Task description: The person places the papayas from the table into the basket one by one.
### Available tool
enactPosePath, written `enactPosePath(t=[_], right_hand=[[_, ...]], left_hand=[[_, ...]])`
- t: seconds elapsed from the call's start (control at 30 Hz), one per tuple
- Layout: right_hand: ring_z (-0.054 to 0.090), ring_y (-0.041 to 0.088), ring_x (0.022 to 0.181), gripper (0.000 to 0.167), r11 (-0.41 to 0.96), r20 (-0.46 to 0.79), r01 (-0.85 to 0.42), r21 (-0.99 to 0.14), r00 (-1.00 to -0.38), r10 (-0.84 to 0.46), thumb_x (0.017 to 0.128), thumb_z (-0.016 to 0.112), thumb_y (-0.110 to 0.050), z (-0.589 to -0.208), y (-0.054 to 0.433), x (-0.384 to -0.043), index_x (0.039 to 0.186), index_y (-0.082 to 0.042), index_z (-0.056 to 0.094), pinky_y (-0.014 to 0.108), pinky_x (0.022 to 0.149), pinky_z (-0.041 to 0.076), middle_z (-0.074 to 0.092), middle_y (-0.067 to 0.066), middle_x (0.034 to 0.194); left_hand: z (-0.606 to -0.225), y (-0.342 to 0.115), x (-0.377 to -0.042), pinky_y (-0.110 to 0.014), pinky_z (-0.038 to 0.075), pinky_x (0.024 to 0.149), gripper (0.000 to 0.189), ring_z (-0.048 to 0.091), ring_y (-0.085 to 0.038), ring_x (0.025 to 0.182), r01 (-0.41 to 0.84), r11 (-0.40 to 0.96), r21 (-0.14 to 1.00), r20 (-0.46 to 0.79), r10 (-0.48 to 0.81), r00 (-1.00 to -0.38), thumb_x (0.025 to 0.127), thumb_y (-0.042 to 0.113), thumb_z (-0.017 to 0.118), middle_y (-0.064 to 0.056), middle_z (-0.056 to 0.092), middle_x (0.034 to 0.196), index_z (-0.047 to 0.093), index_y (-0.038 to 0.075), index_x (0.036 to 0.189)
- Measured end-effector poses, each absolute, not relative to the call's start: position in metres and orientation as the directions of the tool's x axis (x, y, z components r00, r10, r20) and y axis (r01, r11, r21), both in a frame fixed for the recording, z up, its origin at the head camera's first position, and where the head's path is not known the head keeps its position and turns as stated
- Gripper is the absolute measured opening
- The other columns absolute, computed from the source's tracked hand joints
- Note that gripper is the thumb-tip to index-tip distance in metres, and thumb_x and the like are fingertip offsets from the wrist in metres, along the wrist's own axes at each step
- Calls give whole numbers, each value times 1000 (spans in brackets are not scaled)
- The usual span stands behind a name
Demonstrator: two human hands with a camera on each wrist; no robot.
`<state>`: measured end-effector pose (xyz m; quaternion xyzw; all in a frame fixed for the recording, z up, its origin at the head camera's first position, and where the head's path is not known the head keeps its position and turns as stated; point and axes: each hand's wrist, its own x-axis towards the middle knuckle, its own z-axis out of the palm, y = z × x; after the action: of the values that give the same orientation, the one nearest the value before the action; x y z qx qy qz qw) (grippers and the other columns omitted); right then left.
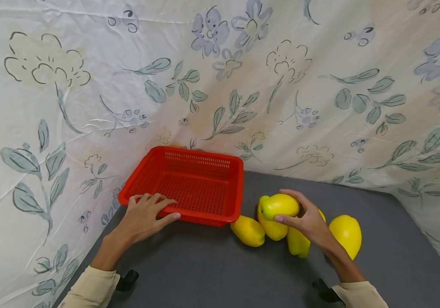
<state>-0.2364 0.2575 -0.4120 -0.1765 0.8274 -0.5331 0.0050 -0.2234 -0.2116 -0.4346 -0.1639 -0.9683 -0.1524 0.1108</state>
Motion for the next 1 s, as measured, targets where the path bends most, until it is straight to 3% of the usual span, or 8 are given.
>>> enactPosePath(t=[0.4, 0.77, 1.0], right_hand=[[64, 31, 110, 66, 217, 204, -306, -927, -897, -393, 97, 78, -12, -410, 215, -246, 154, -19, 48, 35, 89, 61, 50, 14, 144], [59, 36, 112, 65, 246, 202, -309, -919, -903, -380, 94, 83, -22, -409, 182, -252, 152, -26, 52, 41, 92, 58, 53, 11, 139], [59, 36, 114, 70, 220, 188, -287, -932, -904, -384, 94, 83, -26, -409, 165, -253, 155, -21, 49, 48, 94, 56, 54, 11, 140]], left_hand=[[-434, -212, -223, -70, 30, 105, 57, 57, -38, 123, 348, 900, 262, 265, 279, -923, 98, 63, 61, -10, 66, 135, 69, 27, 140], [-436, -214, -223, -70, 31, 104, 55, 57, -39, 123, 352, 901, 255, 270, 283, -920, 99, 63, 61, -10, 66, 135, 70, 27, 140], [-435, -213, -223, -70, 30, 105, 56, 57, -39, 124, 353, 899, 259, 265, 285, -921, 98, 63, 60, -10, 66, 136, 69, 27, 140]])
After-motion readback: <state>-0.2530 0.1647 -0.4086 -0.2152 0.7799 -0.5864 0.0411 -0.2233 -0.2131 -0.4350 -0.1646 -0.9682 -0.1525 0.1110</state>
